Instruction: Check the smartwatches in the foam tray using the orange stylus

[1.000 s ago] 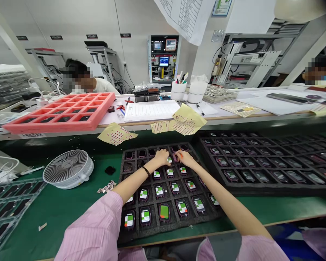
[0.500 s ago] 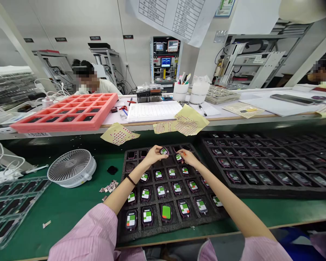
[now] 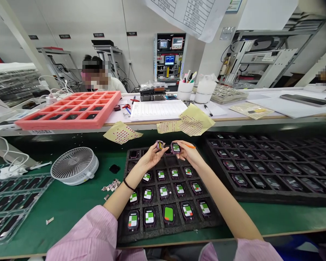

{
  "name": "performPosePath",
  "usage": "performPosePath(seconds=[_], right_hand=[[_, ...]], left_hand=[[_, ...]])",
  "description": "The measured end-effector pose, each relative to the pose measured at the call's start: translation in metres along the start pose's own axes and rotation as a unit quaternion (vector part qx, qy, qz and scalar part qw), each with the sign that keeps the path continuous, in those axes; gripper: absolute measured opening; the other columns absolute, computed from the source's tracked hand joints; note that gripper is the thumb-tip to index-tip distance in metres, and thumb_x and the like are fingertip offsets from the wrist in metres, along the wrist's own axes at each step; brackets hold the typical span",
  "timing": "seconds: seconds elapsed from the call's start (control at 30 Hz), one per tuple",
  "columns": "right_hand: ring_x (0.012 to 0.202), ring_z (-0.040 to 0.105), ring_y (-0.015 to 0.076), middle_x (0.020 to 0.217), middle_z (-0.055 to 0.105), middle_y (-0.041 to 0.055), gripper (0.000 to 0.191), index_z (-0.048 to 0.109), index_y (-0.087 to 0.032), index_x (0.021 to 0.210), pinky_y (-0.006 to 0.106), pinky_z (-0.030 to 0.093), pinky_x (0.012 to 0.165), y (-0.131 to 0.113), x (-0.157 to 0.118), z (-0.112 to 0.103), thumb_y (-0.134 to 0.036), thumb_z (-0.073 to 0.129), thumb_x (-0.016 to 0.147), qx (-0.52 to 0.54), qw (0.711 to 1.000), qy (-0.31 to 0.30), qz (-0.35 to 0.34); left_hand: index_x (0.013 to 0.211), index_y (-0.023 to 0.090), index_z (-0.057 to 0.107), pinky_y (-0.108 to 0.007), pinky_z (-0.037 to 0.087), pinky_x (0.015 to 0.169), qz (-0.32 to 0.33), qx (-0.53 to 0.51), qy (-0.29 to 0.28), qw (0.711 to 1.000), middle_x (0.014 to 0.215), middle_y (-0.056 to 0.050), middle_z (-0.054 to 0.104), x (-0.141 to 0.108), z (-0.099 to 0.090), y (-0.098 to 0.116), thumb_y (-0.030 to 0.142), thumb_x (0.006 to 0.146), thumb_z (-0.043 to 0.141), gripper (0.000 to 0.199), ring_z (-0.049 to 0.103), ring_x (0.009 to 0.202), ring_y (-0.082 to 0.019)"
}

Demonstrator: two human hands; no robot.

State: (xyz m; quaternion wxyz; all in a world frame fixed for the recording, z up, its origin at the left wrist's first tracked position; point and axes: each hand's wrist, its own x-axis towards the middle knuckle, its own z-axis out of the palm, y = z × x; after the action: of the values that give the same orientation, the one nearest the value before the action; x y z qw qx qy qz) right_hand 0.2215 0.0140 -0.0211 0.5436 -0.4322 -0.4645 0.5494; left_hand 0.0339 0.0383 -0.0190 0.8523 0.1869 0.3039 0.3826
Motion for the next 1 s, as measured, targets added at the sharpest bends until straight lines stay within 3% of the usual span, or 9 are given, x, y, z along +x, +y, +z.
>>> performPosePath(seconds=[0.13,0.27,0.43,0.53,0.67,0.77,0.9,1.0], right_hand=[[0.042,0.055,0.0115,0.060,0.062,0.0007,0.034,0.066,-0.015,0.096,0.019,0.031,0.033,-0.005,-0.007,0.006,-0.041,0.066,0.074,0.017,1.000,-0.011,-0.005],[0.042,0.056,0.0122,0.058,0.062,0.0002,0.035,0.066,-0.015,0.096,0.019,0.031,0.033,-0.004,-0.012,0.004,-0.042,0.066,0.074,0.007,1.000,-0.009,-0.009],[0.043,0.056,0.0117,0.060,0.063,0.0006,0.033,0.066,-0.015,0.097,0.019,0.032,0.034,-0.003,-0.017,0.000,-0.040,0.065,0.076,0.012,1.000,-0.005,-0.009],[0.043,0.056,0.0117,0.059,0.063,0.0003,0.033,0.066,-0.015,0.097,0.019,0.032,0.034,-0.002,-0.017,-0.001,-0.040,0.065,0.076,0.019,1.000,-0.008,-0.003],[0.044,0.057,0.0116,0.062,0.064,0.0007,0.034,0.065,-0.015,0.098,0.019,0.033,0.034,-0.001,-0.016,-0.001,-0.040,0.066,0.076,0.022,1.000,-0.010,0.001],[0.045,0.057,0.0114,0.061,0.063,0.0001,0.034,0.065,-0.015,0.100,0.019,0.033,0.035,0.000,-0.016,-0.003,-0.040,0.065,0.077,0.019,1.000,-0.007,-0.003],[0.044,0.056,0.0114,0.060,0.062,0.0000,0.034,0.065,-0.014,0.101,0.020,0.033,0.036,0.002,-0.015,-0.005,-0.040,0.065,0.077,0.018,1.000,-0.006,-0.010],[0.044,0.057,0.0117,0.061,0.064,0.0009,0.034,0.065,-0.014,0.099,0.020,0.034,0.035,0.003,-0.015,-0.005,-0.040,0.064,0.077,0.021,1.000,-0.009,-0.010]], left_hand=[[0.125,0.007,0.057,-0.010,0.055,0.060,0.002,-0.004,0.002,1.000,0.108,-0.016,0.066,-0.002,-0.001,0.001,0.014,0.094,0.046,0.033,0.068,0.072,-0.008],[0.130,0.015,0.055,-0.010,0.051,0.054,-0.001,0.001,-0.022,1.000,0.122,-0.018,0.062,-0.001,-0.006,0.000,0.003,0.090,0.048,0.042,0.069,0.081,-0.009],[0.122,0.014,0.059,-0.006,0.047,0.049,0.003,-0.014,-0.027,1.000,0.132,-0.020,0.055,-0.001,-0.004,0.001,0.009,0.094,0.046,0.031,0.069,0.087,-0.009],[0.117,0.009,0.060,-0.009,0.051,0.052,-0.010,0.004,-0.027,1.000,0.128,-0.022,0.058,0.000,-0.006,0.002,0.019,0.097,0.045,0.027,0.071,0.084,-0.011],[0.111,0.006,0.062,-0.016,0.056,0.065,0.004,0.138,-0.021,0.990,0.111,-0.022,0.068,0.003,-0.011,-0.002,0.029,0.092,0.056,0.030,0.071,0.092,-0.019],[0.106,0.008,0.064,-0.018,0.055,0.067,0.016,0.195,-0.014,0.981,0.105,-0.020,0.071,0.007,-0.014,-0.005,0.032,0.089,0.061,0.030,0.070,0.098,-0.022],[0.097,0.007,0.066,-0.017,0.056,0.066,-0.020,0.135,-0.009,0.991,0.099,-0.017,0.071,0.016,-0.016,-0.006,0.035,0.094,0.051,0.031,0.071,0.093,-0.019],[0.093,0.007,0.066,-0.015,0.058,0.068,-0.003,0.051,0.014,0.999,0.094,-0.014,0.069,0.020,-0.017,-0.005,0.023,0.096,0.048,0.025,0.071,0.089,-0.014]])
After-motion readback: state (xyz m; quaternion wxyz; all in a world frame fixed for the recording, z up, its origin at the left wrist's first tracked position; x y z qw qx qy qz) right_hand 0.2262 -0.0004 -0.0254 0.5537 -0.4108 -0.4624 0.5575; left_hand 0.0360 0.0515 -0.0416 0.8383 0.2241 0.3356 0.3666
